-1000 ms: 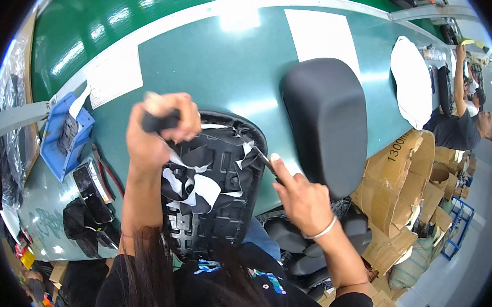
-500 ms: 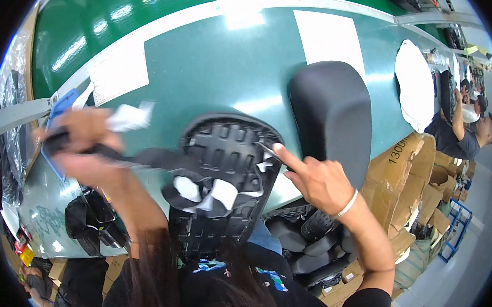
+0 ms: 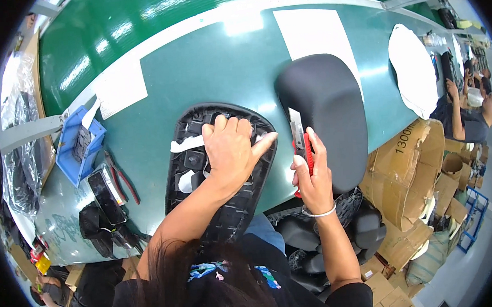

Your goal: Trimming excess material from motorcycle seat bases using a utility knife.

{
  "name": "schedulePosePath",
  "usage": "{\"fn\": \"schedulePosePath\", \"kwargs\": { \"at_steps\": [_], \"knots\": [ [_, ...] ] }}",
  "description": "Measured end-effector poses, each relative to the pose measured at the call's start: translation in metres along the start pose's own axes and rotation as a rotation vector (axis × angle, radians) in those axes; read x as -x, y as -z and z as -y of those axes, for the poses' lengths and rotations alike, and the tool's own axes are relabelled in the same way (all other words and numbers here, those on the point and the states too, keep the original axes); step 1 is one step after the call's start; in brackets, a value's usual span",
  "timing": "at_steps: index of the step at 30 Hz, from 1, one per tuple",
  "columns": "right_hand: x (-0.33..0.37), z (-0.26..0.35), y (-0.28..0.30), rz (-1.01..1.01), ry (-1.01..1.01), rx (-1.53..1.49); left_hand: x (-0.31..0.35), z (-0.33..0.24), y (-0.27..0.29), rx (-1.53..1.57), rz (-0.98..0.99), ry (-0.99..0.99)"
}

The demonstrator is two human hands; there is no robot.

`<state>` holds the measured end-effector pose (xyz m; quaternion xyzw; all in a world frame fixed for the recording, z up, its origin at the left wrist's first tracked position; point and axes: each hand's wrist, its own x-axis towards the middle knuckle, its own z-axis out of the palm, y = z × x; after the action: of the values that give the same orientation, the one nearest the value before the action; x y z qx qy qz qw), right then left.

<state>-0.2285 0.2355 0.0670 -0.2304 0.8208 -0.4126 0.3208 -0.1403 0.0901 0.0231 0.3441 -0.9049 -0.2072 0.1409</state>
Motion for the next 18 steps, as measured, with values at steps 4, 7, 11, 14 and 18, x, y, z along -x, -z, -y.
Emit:
{"fn": "schedulePosePath", "kwargs": {
  "at_steps": [4, 7, 11, 14, 18],
  "knots": [
    [-0.007, -0.003, 0.019, 0.043, 0.218, 0.399, 0.006, 0.005, -0.014, 0.194, -0.122, -0.116],
    [-0.012, 0.009, 0.035, 0.12, 0.391, 0.52, 0.017, 0.014, -0.011, 0.408, -0.19, -0.111],
    [-0.036, 0.024, 0.032, 0.308, 0.486, 0.7, 0.018, 0.018, -0.009, 0.54, -0.227, -0.124],
    [-0.055, 0.027, 0.022, 0.401, 0.577, 0.879, 0.019, 0.02, -0.011, 0.568, -0.225, -0.129],
    [-0.046, 0.03, 0.019, 0.467, 0.569, 0.957, 0.017, 0.026, -0.009, 0.654, -0.253, -0.119]
  ]
}}
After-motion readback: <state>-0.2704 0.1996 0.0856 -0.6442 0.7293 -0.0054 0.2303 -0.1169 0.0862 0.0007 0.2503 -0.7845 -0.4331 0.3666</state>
